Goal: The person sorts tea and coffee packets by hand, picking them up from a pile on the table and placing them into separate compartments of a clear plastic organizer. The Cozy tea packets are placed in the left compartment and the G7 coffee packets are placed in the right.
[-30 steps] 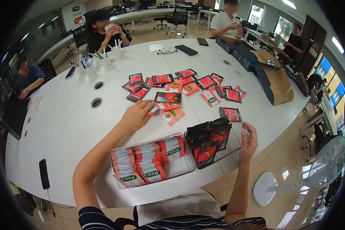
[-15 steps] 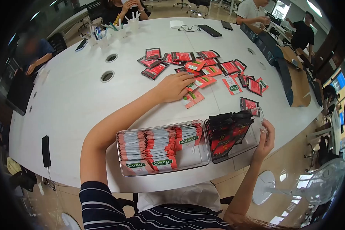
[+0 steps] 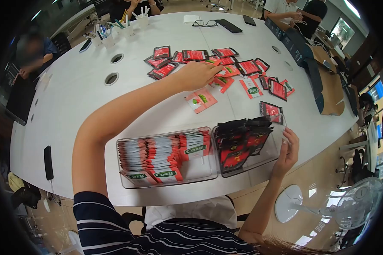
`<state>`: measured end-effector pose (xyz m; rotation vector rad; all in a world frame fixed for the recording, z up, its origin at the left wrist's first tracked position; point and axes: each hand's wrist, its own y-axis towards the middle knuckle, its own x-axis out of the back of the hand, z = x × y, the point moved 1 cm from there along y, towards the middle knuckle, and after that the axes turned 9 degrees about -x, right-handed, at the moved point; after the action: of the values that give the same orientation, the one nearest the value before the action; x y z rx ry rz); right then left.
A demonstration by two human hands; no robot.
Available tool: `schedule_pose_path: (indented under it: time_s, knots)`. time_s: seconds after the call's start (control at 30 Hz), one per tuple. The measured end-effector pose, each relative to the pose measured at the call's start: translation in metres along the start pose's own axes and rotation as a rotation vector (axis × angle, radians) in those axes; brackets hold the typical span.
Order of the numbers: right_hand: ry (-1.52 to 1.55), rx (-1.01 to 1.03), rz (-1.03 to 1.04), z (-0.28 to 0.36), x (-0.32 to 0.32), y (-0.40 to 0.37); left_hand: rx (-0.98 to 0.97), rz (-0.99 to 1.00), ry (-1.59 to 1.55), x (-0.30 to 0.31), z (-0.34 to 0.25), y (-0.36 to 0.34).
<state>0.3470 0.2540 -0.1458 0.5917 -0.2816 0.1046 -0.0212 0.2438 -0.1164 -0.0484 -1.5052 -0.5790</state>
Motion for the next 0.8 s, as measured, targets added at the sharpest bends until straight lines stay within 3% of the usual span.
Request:
schedule_pose_path:
  time_s: [0.07,0.17,0.27,0.37,0.47,0.57,0.67,0.8]
  knots:
    - [0.036,0.020,0.005,0.001,-0.001,0.000,-0.119,-0.030,0.023,-0.015,0.002,0.012]
    - [0.043,0.024,0.017,0.001,0.000,0.000,-0.073,0.023,0.039,-0.044,0.002,0.031]
    - [0.030,0.056,0.028,-0.004,0.003,0.002,0.075,0.200,0.093,-0.047,-0.013,0.045]
    - [0.067,0.027,-0.001,0.000,0.000,0.002,0.079,0.402,0.051,-0.037,-0.009,0.065]
    - [0.089,0.022,-0.018,0.000,-0.001,0.002,-0.042,0.383,0.176,-0.032,-0.015,0.067]
    - [0.109,0.039,-0.021,-0.003,0.000,0.003,-0.113,0.153,0.228,-0.054,-0.005,0.064]
    - [0.093,0.056,-0.024,0.000,0.000,0.003,-0.063,0.142,0.239,-0.042,-0.004,0.067]
    - [0.081,0.086,-0.025,-0.001,0.001,0.004,0.096,0.056,0.006,-0.008,-0.015,0.062]
